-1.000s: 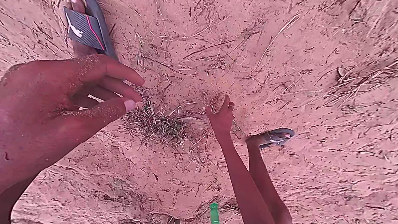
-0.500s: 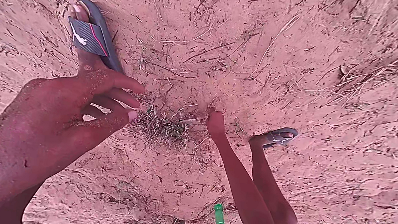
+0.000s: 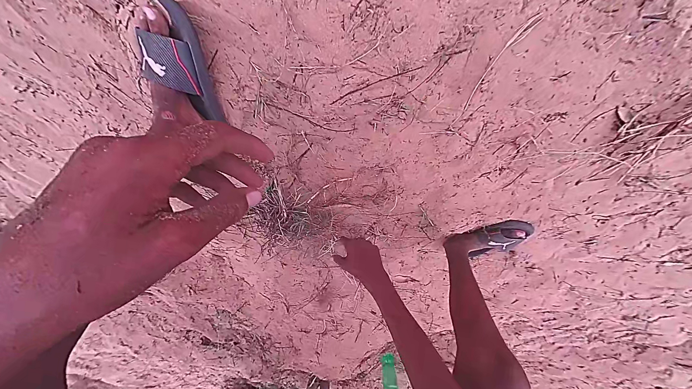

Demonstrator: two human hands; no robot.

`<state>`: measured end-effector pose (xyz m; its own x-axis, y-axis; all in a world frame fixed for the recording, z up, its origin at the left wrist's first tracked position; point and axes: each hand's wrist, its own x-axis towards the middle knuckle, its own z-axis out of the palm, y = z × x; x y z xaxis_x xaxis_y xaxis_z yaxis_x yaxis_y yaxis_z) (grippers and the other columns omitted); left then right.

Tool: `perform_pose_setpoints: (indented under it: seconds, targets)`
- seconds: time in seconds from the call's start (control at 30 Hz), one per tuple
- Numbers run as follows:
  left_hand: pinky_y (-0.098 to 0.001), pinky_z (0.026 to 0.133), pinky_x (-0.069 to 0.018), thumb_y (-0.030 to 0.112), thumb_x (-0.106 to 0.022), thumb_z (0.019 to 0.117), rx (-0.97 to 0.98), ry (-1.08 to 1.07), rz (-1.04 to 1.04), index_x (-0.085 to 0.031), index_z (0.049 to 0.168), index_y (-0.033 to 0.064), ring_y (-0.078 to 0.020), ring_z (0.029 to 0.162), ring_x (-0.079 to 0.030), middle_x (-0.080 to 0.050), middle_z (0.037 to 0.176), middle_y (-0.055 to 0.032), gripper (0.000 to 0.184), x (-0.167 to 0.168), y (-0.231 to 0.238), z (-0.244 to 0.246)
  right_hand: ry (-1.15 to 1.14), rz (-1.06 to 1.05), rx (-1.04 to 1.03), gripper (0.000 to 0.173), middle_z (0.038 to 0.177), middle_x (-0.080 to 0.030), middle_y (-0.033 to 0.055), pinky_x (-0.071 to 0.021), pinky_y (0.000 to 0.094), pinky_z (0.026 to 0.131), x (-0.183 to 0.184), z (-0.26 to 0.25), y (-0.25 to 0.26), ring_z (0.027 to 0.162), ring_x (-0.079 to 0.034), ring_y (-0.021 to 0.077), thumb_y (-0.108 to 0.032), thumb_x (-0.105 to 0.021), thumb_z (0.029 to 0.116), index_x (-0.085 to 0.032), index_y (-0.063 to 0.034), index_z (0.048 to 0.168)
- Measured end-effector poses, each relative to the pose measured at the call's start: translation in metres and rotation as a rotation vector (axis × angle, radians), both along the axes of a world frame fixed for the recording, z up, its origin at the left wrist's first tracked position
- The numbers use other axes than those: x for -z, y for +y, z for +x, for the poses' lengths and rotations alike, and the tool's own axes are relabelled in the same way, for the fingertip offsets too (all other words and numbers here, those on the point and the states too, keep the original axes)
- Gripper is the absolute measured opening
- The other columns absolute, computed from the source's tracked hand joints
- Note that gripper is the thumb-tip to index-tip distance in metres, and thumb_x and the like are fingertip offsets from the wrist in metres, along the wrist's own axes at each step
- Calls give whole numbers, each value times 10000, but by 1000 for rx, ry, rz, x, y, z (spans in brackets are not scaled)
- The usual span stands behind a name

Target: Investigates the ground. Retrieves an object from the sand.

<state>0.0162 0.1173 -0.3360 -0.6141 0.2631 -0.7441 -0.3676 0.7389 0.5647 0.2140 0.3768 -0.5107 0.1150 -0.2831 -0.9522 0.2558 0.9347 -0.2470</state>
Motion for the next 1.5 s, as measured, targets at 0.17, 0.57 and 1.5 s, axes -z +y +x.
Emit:
perform_pose_setpoints:
  seconds: [0.17, 0.57, 1.5]
  targets:
    - [-284, 771, -631, 403, -562, 978, 26, -8, -7, -611, 1336, 231, -64, 966, -718, -719, 1150, 79, 400, -1, -4, 0, 500, 544, 476, 434, 1071, -706, 226, -552, 562, 861, 85, -85, 18, 1046, -701, 393, -397, -532, 1064, -654, 9, 1156]
    - [-265, 734, -623, 401, -556, 979, 23, -10, -35, -606, 1334, 257, -38, 941, -713, -719, 1137, 104, 386, -6, -4, -4, 511, 258, 497, 229, 886, -718, 239, -545, 598, 792, 90, 4, 26, 874, -713, 415, -132, -584, 988, -704, 61, 960]
    - [-421, 777, -598, 356, -469, 1016, 92, 10, -112, -609, 1348, 172, -150, 933, -709, -717, 1099, -38, 405, -8, -12, -11, 5, -374, 61, 290, 1092, -707, 264, -456, 580, 997, 37, -2, -3, 1095, -657, 412, -177, -587, 1019, -708, 77, 1087]
